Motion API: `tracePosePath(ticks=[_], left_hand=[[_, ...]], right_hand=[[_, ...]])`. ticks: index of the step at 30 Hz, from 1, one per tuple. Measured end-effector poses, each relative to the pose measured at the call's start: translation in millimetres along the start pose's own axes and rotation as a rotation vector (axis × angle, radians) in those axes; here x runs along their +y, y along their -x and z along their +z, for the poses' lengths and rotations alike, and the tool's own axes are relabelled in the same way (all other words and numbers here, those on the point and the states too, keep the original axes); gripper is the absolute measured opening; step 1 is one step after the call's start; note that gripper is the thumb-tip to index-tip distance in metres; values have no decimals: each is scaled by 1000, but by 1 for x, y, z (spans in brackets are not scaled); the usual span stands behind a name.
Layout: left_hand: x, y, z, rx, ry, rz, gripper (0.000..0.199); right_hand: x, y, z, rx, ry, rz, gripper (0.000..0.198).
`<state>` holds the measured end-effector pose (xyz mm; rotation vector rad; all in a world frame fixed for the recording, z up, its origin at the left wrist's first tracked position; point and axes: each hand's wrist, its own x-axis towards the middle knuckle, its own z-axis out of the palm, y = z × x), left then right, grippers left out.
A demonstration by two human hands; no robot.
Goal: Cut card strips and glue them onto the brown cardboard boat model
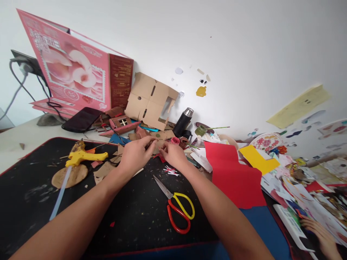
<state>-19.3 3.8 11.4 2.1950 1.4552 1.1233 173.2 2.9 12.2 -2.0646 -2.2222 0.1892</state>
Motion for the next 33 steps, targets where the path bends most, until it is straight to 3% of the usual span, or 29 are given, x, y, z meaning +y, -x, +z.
tracePosePath(ticks=[14,25,33], left_hand=[[2,0,-2,-39,-12,2,42],[0,1,1,-74,-69,48,41],[2,0,-2,-91,-83,25,40]], right_hand=[[-1,12,6,-85,85,-10,34],[-8,17,22,-36,108,-33,32],[1,23,12,29,32,18,27]])
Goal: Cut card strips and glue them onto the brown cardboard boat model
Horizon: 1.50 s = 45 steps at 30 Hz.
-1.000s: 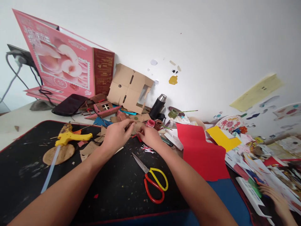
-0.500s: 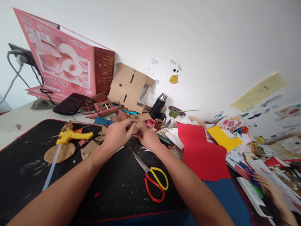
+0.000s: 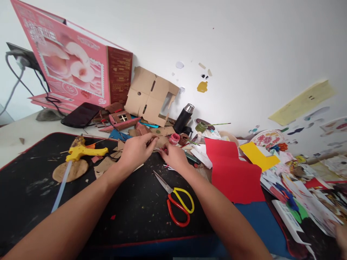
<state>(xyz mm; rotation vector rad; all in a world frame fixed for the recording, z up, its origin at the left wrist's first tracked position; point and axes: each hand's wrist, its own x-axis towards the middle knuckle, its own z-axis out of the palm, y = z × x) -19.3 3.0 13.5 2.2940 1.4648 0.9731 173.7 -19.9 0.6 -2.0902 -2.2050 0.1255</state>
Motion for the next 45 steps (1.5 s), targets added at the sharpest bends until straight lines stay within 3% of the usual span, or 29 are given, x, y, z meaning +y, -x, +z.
tracePosePath(ticks=[12,18,30,35,39,45], left_hand=[[0,0,6,-32,-5,13,45],[-3,0,7,-38,1,-4,44],[-5,1,10,-24,-4,-22,43],[-5,1,11,-36,23,-9,43],[-5,1,11,-38,41,-26,42],[1,0,10,-113,343,-46,42]], right_hand=[[43,56,-17,-6,-184,56,15],[46,61,-11,-44,-251,66,12],[48,67,-2,5,-394,23,18],[46,69,-1,-31,-432,71,16],[49,68,-2,31,-455,69,16],[45,63,1,57,-843,85,22]])
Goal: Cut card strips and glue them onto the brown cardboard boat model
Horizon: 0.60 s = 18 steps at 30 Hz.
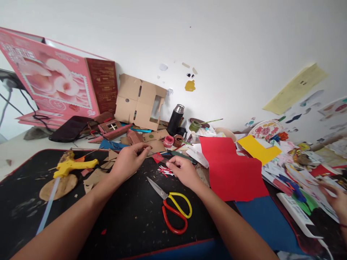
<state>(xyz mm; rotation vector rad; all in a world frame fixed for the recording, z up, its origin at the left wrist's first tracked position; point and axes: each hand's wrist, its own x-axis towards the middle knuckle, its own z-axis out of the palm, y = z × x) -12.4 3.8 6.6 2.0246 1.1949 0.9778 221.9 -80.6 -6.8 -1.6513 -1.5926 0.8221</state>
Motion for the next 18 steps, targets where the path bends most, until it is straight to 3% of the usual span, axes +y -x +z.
tracePosePath(ticks=[9,12,18], left_hand=[[9,4,3,-511,486,-180,61],[9,5,3,-538,505,-183,64],[9,1,1,-462,458,-189,67]], right_hand=[[-30,-22,28,33,-604,-18,38],[-37,-31,36,51,-734,-13,39],[-44,-42,47,49,-867,-8,41]])
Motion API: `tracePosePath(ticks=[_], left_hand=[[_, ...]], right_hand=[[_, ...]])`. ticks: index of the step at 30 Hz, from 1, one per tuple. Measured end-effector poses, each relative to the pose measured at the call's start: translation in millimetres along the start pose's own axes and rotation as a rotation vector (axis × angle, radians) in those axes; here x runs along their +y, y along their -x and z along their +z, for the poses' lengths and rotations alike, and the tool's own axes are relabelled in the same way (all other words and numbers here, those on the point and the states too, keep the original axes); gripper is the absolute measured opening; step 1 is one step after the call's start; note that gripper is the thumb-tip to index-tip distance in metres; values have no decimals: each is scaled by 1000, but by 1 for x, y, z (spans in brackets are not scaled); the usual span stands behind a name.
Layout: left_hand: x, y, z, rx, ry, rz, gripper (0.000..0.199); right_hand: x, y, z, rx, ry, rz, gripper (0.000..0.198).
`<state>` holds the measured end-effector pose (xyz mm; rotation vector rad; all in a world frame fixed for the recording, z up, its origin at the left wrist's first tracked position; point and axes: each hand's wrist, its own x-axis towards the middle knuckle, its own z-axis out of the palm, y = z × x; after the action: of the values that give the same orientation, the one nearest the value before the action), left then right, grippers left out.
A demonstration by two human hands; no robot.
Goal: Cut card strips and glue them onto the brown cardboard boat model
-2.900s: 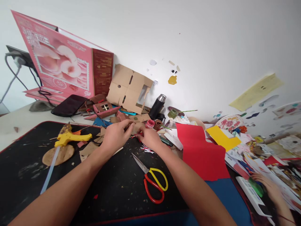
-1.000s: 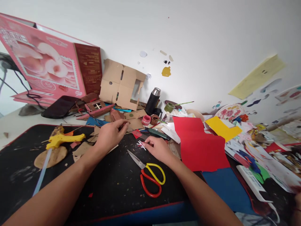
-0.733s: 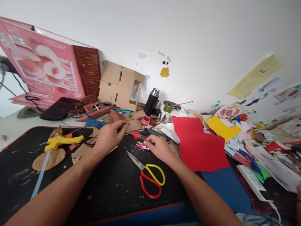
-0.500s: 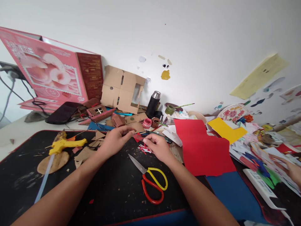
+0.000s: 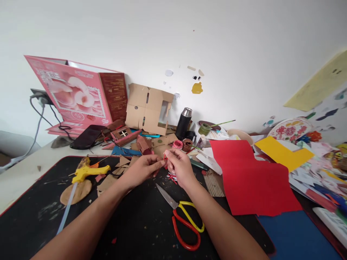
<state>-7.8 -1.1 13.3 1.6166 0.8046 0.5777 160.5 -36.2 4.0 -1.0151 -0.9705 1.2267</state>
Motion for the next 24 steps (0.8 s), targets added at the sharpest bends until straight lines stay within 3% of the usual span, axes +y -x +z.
tracePosePath(ticks=[7,11,24], left_hand=[[-3,2,2,66,-21,-41,66],[-3,3,5,77,0,-43,63],[-2,5,12,46,-99,-78,63]], right_hand=[[14,3,-14,-5,11,-20,42],[12,8,-22,-83,60,7,42],[9,8,-23,-176,-19,43,40]])
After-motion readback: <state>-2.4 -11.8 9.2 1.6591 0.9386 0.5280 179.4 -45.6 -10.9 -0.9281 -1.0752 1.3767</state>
